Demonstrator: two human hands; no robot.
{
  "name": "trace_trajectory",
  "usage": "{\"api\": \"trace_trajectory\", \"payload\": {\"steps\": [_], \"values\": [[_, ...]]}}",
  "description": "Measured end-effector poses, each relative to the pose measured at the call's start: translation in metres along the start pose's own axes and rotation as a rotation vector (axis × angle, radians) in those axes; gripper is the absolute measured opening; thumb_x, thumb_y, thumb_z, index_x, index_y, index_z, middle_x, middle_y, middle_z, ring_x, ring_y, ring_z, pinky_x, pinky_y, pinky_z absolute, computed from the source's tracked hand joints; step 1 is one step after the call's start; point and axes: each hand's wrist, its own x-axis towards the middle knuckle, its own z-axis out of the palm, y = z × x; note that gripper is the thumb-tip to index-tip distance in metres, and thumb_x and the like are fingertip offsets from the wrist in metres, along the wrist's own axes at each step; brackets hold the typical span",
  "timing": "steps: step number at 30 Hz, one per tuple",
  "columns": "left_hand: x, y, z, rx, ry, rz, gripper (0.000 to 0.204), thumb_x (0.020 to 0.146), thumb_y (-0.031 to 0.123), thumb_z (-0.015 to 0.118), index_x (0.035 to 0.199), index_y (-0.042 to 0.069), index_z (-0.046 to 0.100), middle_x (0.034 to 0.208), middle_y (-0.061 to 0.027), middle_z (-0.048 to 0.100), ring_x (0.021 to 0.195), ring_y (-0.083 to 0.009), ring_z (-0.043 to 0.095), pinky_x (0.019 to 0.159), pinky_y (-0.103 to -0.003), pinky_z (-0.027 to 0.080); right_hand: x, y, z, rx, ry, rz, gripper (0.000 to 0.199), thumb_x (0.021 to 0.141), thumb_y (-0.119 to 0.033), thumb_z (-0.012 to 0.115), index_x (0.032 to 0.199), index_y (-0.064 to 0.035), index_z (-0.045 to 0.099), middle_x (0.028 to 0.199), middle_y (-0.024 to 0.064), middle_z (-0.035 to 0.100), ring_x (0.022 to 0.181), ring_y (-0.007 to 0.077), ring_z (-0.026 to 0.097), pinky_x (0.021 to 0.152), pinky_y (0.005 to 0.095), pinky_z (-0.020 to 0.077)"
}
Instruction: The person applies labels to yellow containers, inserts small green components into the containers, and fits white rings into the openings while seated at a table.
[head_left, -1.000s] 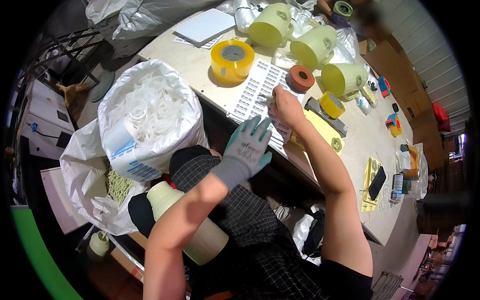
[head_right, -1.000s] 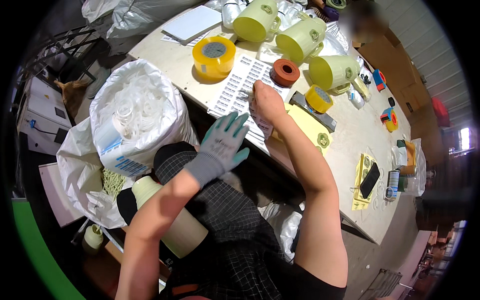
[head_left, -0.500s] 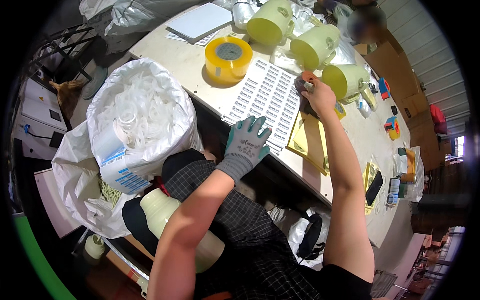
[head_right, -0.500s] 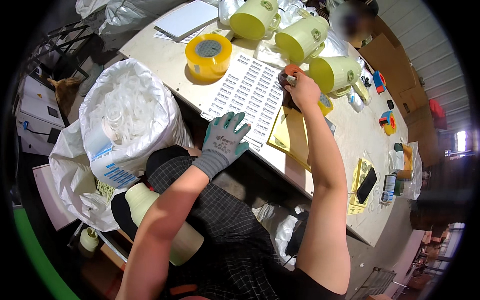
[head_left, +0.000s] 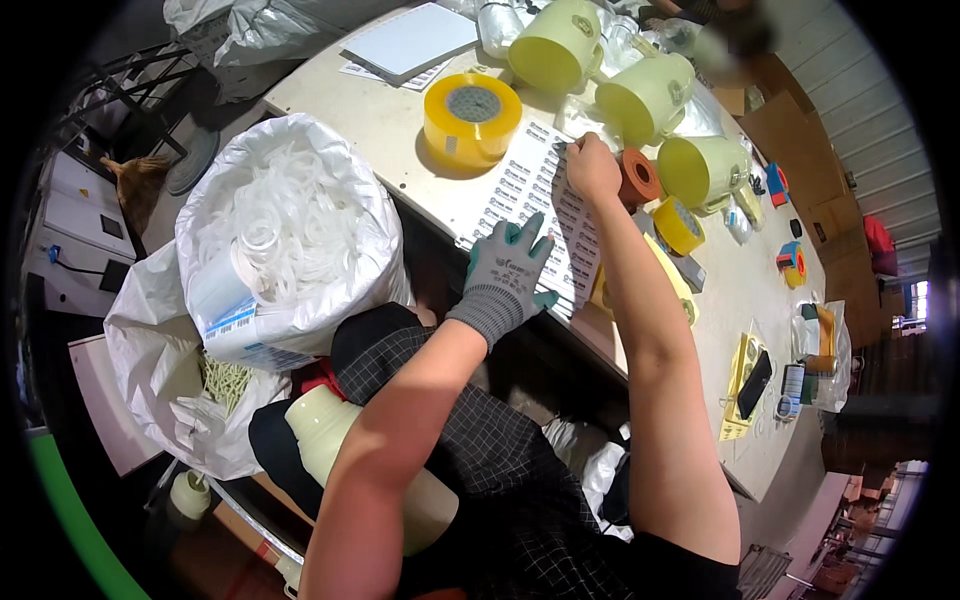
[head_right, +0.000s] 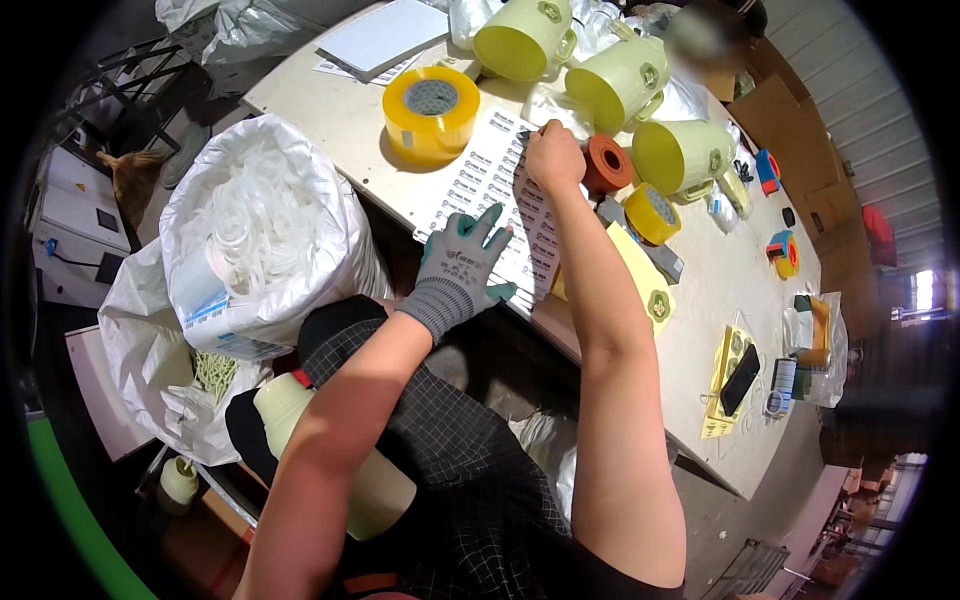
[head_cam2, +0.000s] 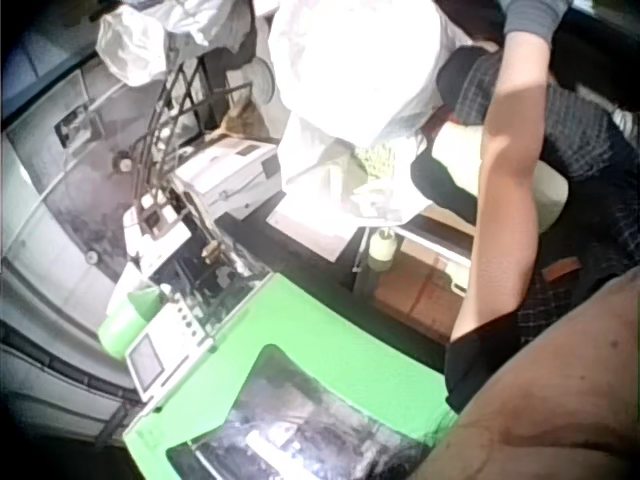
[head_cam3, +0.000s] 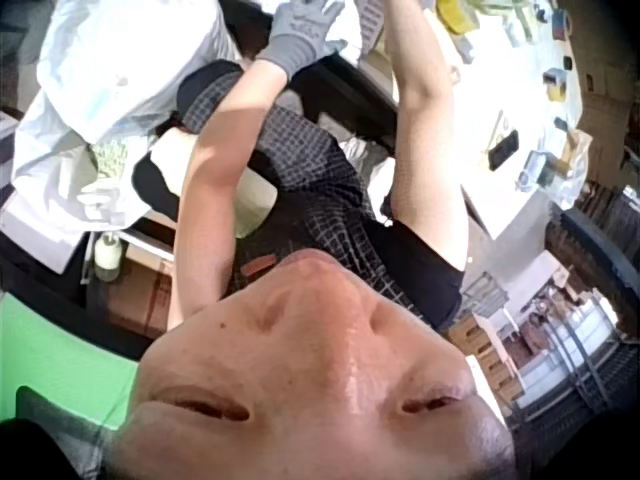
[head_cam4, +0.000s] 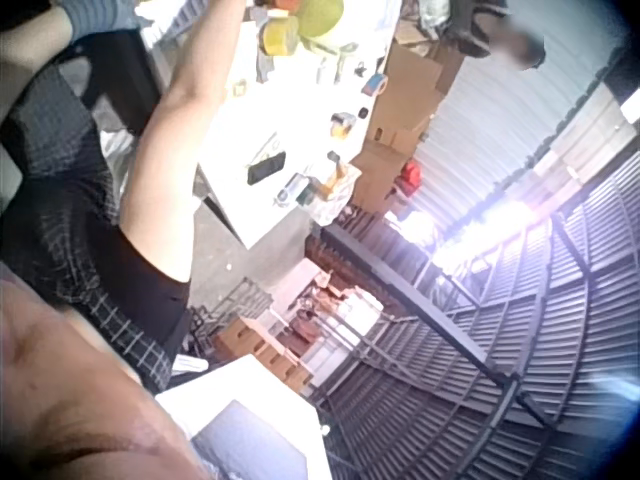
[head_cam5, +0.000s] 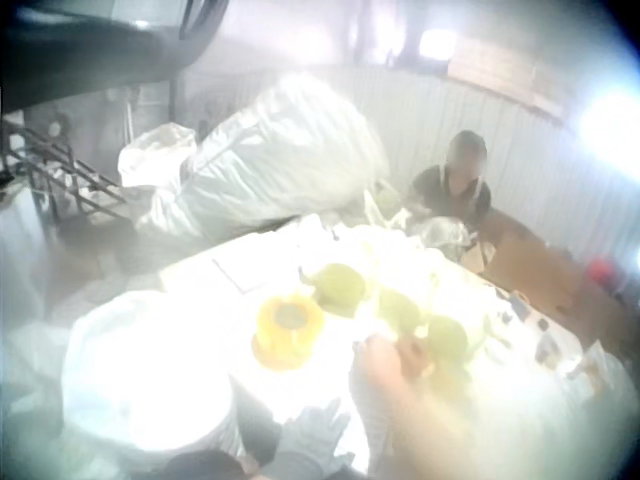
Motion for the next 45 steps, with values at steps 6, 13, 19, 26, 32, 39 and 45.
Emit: {"api": "trace_trajectory", "payload": {"steps": [6, 13, 19, 26, 32, 39, 45], "values": [[0.003, -0.002, -0.002, -0.045, -0.027, 0.022, 0.085, 0.092, 0.061, 0.071, 0.163, 0.022, 0.045, 0.171, -0.0060, 0.037, 0.135, -0.0322, 0.046, 0.107, -0.048, 0.049, 0.006, -0.020, 0.004, -0.153, 0.042, -0.025, 0.034, 0.103, -0.035, 0.059, 0.122, -0.0096, 0.073, 0.129, 0.0138, 0.070, 0.112, 0.0376, 0.072, 0.095, 0.0507, 0.0585], [0.002, -0.005, -0.002, -0.096, -0.008, 0.016, 0.083, 0.090, 0.059, 0.074, 0.159, 0.020, 0.049, 0.170, -0.0057, 0.038, 0.133, -0.0317, 0.047, 0.104, -0.048, 0.050, 0.006, -0.031, 0.002, -0.166, 0.033, -0.076, 0.034, 0.101, -0.037, 0.062, 0.116, -0.0107, 0.077, 0.125, 0.0126, 0.072, 0.111, 0.0361, 0.073, 0.096, 0.0493, 0.0579], [0.004, -0.002, 0.003, -0.121, 0.011, 0.038, 0.083, 0.090, 0.058, 0.074, 0.159, 0.020, 0.049, 0.169, -0.0058, 0.038, 0.133, -0.0317, 0.047, 0.104, -0.049, 0.050, 0.018, -0.004, -0.006, -0.139, 0.043, -0.021, 0.033, 0.099, -0.036, 0.064, 0.111, -0.0104, 0.079, 0.114, 0.0134, 0.078, 0.106, 0.0367, 0.075, 0.092, 0.0486, 0.0592], [0.001, -0.007, 0.000, -0.106, -0.017, 0.023, 0.083, 0.091, 0.059, 0.073, 0.160, 0.021, 0.047, 0.170, -0.0058, 0.037, 0.135, -0.0305, 0.046, 0.107, -0.049, 0.048, 0.012, -0.022, -0.007, -0.143, 0.015, -0.002, 0.030, 0.098, -0.036, 0.066, 0.110, -0.0116, 0.080, 0.117, 0.0121, 0.077, 0.107, 0.0348, 0.075, 0.094, 0.0483, 0.0585], [0.000, -0.006, 0.003, -0.109, 0.023, 0.026, 0.082, 0.090, 0.058, 0.075, 0.158, 0.020, 0.049, 0.169, -0.0058, 0.038, 0.135, -0.0307, 0.046, 0.107, -0.049, 0.049, 0.015, -0.024, 0.007, -0.111, 0.033, -0.015, 0.035, 0.095, -0.042, 0.069, 0.108, -0.0116, 0.080, 0.113, 0.0124, 0.079, 0.102, 0.0356, 0.076, 0.091, 0.0488, 0.0593], [0.001, 0.000, 0.001, -0.102, 0.012, 0.022, 0.081, 0.090, 0.059, 0.075, 0.157, 0.020, 0.052, 0.167, -0.0069, 0.039, 0.134, -0.0319, 0.047, 0.105, -0.049, 0.050, 0.002, -0.025, -0.008, 0.297, -0.060, 0.037, 0.047, 0.087, -0.048, 0.086, 0.082, -0.0049, 0.069, 0.077, 0.0064, 0.072, 0.070, 0.0169, 0.067, 0.070, 0.0353, 0.0537], [-0.007, 0.007, -0.036, 0.000, -0.294, 0.092, 0.064, 0.094, 0.059, 0.070, 0.130, 0.007, 0.073, 0.140, -0.0108, 0.065, 0.130, -0.0315, 0.057, 0.101, -0.048, 0.048, -0.100, -0.057, -0.036, 0.903, -0.271, -0.169, 0.035, 0.088, -0.022, 0.092, 0.076, -0.0044, 0.065, 0.071, -0.0029, 0.063, 0.064, 0.0054, 0.050, 0.058, 0.0236, 0.0401]]}}
